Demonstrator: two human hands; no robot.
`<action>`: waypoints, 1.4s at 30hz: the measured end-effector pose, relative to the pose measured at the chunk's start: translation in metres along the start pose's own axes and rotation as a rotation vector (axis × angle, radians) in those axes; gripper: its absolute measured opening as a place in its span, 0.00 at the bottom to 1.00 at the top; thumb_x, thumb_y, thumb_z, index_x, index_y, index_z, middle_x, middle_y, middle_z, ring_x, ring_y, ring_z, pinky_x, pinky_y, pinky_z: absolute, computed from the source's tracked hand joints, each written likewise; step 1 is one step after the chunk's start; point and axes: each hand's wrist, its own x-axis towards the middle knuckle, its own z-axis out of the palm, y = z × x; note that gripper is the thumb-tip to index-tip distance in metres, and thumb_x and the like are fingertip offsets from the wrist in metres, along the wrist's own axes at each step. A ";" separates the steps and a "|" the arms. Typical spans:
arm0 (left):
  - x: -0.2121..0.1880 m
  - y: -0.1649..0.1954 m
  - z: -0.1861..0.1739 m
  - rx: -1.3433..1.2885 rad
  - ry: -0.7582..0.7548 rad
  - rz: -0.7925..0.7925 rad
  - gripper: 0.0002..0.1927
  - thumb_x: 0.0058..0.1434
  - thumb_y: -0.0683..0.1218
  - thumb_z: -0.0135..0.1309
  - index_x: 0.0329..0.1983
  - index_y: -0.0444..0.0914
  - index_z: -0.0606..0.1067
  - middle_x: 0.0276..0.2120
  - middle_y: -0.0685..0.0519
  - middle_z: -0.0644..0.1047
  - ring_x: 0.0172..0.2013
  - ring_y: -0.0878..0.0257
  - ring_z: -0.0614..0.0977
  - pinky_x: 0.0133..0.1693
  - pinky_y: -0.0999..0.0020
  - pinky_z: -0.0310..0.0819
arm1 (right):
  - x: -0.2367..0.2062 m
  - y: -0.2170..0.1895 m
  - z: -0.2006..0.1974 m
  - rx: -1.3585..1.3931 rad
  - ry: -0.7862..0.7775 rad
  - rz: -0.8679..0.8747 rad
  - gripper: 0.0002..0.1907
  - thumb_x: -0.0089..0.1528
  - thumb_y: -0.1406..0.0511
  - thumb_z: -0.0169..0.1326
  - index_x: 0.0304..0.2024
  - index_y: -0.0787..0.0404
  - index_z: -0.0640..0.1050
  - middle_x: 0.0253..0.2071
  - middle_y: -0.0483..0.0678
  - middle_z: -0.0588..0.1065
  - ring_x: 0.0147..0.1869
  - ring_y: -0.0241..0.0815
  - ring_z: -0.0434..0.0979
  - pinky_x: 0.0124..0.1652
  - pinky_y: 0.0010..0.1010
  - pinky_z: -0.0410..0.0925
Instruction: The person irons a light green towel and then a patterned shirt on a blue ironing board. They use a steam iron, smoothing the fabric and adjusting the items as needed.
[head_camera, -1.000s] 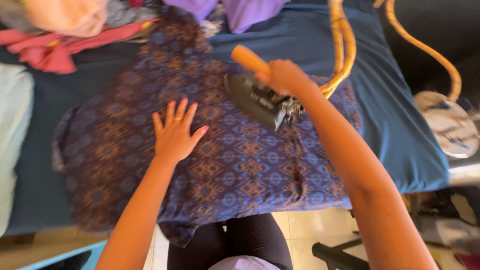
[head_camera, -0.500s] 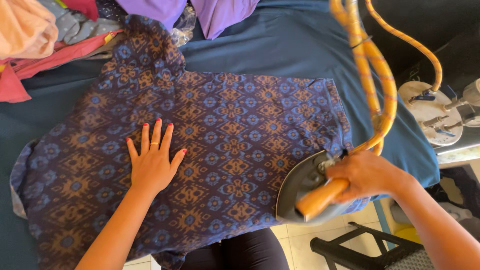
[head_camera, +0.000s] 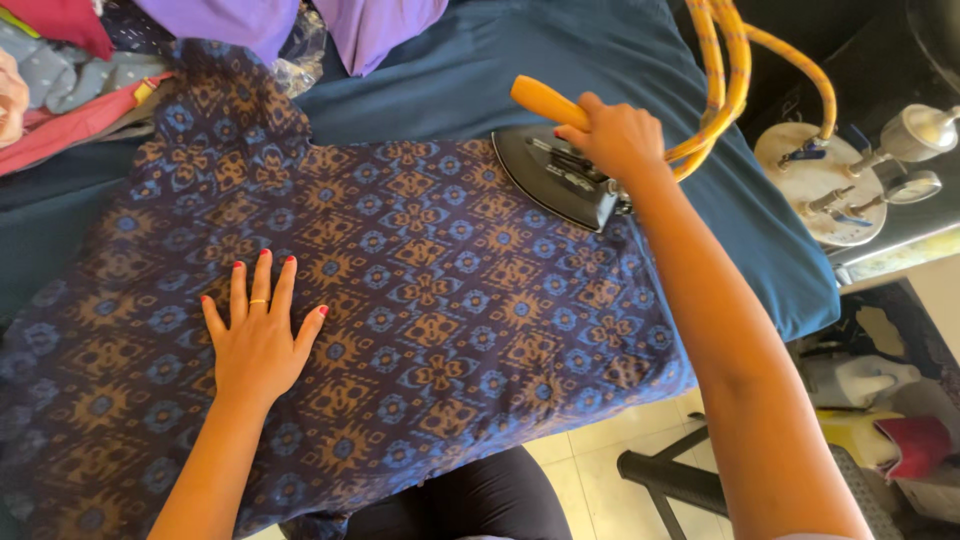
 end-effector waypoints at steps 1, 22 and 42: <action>0.000 0.001 0.000 0.006 -0.002 -0.007 0.40 0.65 0.67 0.42 0.76 0.46 0.58 0.76 0.48 0.54 0.75 0.44 0.51 0.65 0.26 0.40 | 0.004 -0.001 -0.002 0.033 0.006 -0.001 0.27 0.62 0.40 0.54 0.49 0.52 0.77 0.32 0.58 0.79 0.38 0.67 0.79 0.36 0.57 0.69; 0.039 -0.160 -0.029 0.149 0.047 -0.188 0.39 0.61 0.73 0.45 0.73 0.56 0.61 0.74 0.55 0.58 0.73 0.47 0.54 0.64 0.25 0.39 | 0.004 -0.163 0.004 0.123 0.045 -0.031 0.27 0.63 0.39 0.51 0.45 0.51 0.80 0.32 0.58 0.80 0.38 0.66 0.80 0.35 0.56 0.71; 0.009 -0.220 -0.033 0.036 0.380 -0.231 0.30 0.67 0.61 0.51 0.68 0.43 0.70 0.67 0.48 0.69 0.67 0.46 0.66 0.63 0.46 0.55 | 0.059 -0.376 0.003 0.189 -0.007 -0.727 0.27 0.62 0.39 0.49 0.40 0.53 0.77 0.25 0.57 0.78 0.32 0.63 0.80 0.31 0.55 0.71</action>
